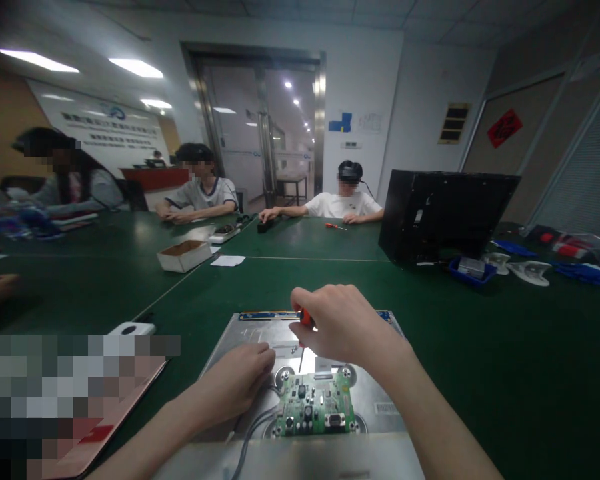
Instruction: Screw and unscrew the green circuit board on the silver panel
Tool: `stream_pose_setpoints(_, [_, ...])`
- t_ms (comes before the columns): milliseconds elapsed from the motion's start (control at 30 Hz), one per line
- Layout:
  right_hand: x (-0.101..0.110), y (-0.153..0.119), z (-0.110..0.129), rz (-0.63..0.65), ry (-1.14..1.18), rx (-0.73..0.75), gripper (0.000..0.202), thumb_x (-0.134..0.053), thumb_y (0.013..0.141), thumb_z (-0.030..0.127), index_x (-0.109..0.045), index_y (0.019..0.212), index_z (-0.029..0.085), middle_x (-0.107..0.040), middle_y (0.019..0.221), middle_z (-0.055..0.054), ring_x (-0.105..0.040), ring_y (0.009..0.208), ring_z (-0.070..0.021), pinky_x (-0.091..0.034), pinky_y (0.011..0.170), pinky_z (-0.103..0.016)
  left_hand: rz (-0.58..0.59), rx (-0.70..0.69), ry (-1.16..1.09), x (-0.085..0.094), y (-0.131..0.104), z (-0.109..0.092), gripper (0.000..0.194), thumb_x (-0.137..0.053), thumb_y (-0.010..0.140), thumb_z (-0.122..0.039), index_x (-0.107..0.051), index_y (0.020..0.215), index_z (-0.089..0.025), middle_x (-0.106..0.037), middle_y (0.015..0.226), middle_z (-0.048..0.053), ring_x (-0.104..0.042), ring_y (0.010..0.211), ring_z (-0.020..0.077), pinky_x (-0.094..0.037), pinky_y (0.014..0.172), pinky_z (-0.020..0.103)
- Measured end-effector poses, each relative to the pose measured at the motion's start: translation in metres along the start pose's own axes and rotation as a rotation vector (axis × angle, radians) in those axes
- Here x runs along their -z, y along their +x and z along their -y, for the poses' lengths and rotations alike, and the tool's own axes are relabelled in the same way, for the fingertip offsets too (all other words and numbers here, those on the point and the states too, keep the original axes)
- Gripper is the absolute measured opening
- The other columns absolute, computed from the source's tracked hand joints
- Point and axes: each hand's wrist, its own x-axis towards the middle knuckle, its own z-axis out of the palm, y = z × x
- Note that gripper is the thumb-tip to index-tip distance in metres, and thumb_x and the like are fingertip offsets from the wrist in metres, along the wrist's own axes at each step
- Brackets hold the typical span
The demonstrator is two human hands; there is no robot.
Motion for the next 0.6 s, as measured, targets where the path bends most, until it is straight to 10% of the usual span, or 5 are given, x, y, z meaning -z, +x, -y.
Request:
stream_pose_setpoints(300, [0.002, -0.003, 0.001, -0.018, -0.009, 0.025, 0.011, -0.061, 0.087, 0.029, -0.057, 0.094, 0.021, -0.068, 0.072, 0.001, -0.058, 0.061, -0.0138, -0.025, 0.053, -0.025, -0.074, 0.014, -0.404, -0.011, -0.040, -0.022, 0.016, -0.045, 0.085, -0.007, -0.056, 0.084, -0.019, -0.063, 0.089, 0.004, -0.058, 0.080, 0.0192, -0.038, 0.065, 0.026])
stream_pose_setpoints(600, [-0.002, 0.002, 0.004, -0.004, -0.036, 0.030, 0.011, -0.057, 0.088, 0.031, -0.058, 0.094, 0.022, -0.068, 0.073, -0.001, -0.057, 0.060, -0.0148, -0.024, 0.052, -0.026, -0.148, 0.032, -0.353, -0.050, -0.040, -0.031, 0.014, -0.042, 0.088, -0.012, -0.053, 0.085, -0.020, -0.062, 0.091, 0.008, -0.059, 0.084, 0.0218, -0.042, 0.068, 0.028])
